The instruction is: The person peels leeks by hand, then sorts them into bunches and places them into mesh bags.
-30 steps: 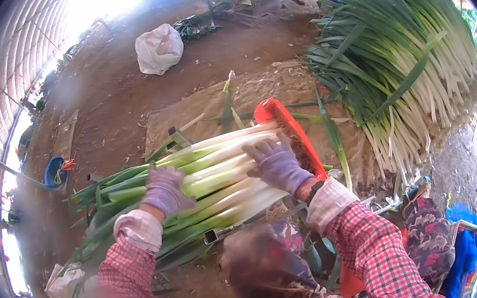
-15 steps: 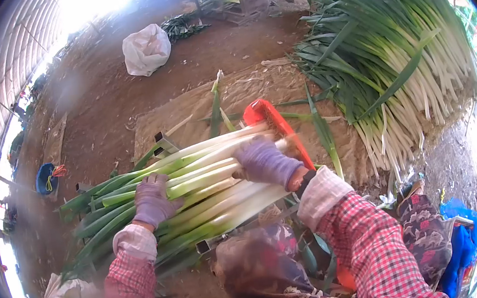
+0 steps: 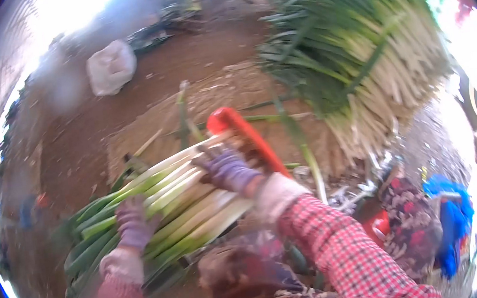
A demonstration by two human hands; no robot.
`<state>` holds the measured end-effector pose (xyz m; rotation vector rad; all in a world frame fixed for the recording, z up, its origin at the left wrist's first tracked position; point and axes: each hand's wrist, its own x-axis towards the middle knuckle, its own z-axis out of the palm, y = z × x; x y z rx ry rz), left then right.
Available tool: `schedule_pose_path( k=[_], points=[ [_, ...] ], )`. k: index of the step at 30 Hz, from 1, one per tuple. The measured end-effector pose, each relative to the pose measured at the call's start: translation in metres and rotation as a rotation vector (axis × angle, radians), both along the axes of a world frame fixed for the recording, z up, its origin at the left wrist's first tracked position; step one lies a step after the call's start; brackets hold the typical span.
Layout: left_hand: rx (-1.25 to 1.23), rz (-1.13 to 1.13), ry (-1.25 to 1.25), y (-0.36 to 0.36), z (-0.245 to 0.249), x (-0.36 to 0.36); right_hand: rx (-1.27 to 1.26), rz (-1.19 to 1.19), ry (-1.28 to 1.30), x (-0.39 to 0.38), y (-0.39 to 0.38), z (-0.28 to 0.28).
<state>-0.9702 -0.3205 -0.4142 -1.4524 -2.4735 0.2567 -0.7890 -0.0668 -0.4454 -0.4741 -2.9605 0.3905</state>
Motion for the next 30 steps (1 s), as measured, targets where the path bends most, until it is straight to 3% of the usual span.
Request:
schedule_pose_path(
  k=[3,6,7,12,20,22,24,25,26,28,30],
  points=[
    [-0.063,0.056,-0.195,0.012,0.031,0.012,0.047,0.043,-0.022,0.003,0.012,0.002],
    [0.104,-0.016,-0.29,0.006,0.035,0.012,-0.038,0.055,0.041,-0.004,0.012,-0.012],
    [0.13,-0.071,-0.297,0.002,0.031,0.006,-0.05,0.033,-0.064,-0.001,0.007,0.011],
    [0.173,-0.115,-0.353,0.004,0.02,-0.008,0.026,0.001,0.104,-0.005,0.005,-0.014],
    [0.13,-0.062,-0.3,0.006,0.006,-0.015,-0.073,0.014,-0.158,-0.014,0.008,0.013],
    [0.176,-0.067,-0.301,0.003,0.004,-0.01,0.144,0.054,0.069,-0.008,0.001,0.02],
    [0.264,-0.084,-0.17,-0.009,-0.003,-0.003,-0.13,0.022,0.088,-0.026,0.008,0.037],
    [0.3,-0.232,-0.018,-0.004,0.005,0.001,-0.094,0.03,0.313,-0.038,0.01,0.018],
    [0.049,0.049,-0.274,0.003,0.017,0.004,-0.142,-0.018,0.333,-0.042,0.012,-0.001],
    [0.079,0.031,-0.296,0.003,0.04,0.01,-0.154,-0.086,-0.058,-0.059,0.013,0.011],
    [0.141,-0.071,-0.3,0.007,0.028,0.016,-0.202,-0.089,-0.122,-0.058,0.017,0.015]
  ],
)
